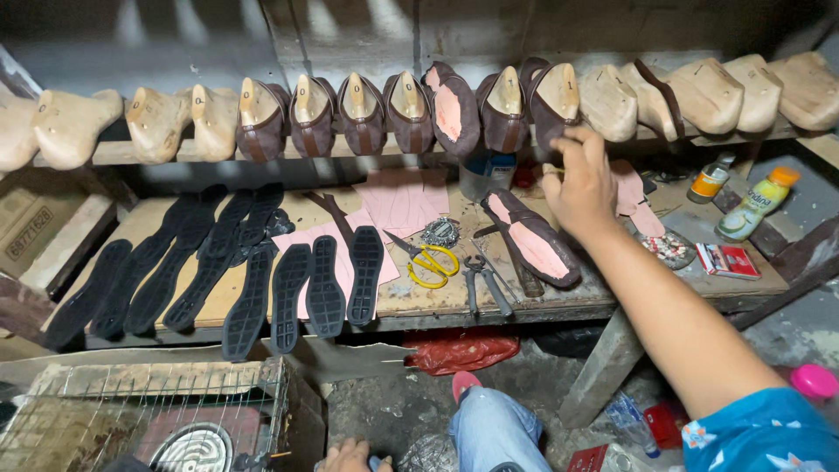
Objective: The person uses a small awl-like tool to work along the edge of a shoe sole, then uses pliers to pull a wire or staple from the shoe. The person handles multiple shoe soles and uppers, placing finished items on a nearby shelf.
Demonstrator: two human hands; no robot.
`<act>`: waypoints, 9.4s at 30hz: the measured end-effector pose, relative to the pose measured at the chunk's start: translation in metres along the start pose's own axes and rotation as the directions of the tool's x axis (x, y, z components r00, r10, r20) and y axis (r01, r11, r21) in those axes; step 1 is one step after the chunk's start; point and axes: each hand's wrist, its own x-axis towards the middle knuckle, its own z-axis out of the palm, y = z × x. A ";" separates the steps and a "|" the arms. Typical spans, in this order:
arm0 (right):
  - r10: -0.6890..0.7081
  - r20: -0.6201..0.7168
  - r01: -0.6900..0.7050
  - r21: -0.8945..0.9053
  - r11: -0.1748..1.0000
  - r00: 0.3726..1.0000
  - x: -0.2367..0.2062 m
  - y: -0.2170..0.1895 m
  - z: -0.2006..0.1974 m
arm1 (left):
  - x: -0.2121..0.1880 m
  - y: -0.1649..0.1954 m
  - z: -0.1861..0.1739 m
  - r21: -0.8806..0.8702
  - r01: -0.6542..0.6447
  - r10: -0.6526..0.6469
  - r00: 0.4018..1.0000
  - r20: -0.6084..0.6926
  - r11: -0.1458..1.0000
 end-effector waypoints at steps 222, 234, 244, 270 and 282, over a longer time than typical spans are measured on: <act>-0.619 0.594 -0.179 0.780 0.600 0.514 -0.272 -0.597 0.111 | -0.339 -0.155 -0.019 -0.583 -0.355 -0.355 0.927 -0.119 -0.731; -0.668 0.553 -0.045 0.786 0.617 0.498 -0.271 -0.618 0.102 | -0.347 -0.158 -0.018 -0.583 -0.384 -0.387 0.913 -0.126 -0.716; -0.578 0.497 -0.166 0.832 0.529 0.648 -0.263 -0.593 0.088 | -0.342 -0.148 -0.030 -0.615 -0.374 -0.360 0.920 -0.153 -0.694; 0.564 0.685 -0.812 0.068 0.579 0.460 -0.198 -0.143 0.045 | -0.199 -0.054 -0.042 -0.824 -0.132 -0.013 0.986 -0.167 0.551; 0.481 0.779 -0.826 0.536 -0.176 0.403 -0.198 -0.102 0.034 | -0.175 -0.050 -0.059 -0.796 -0.195 0.067 0.979 -0.192 0.574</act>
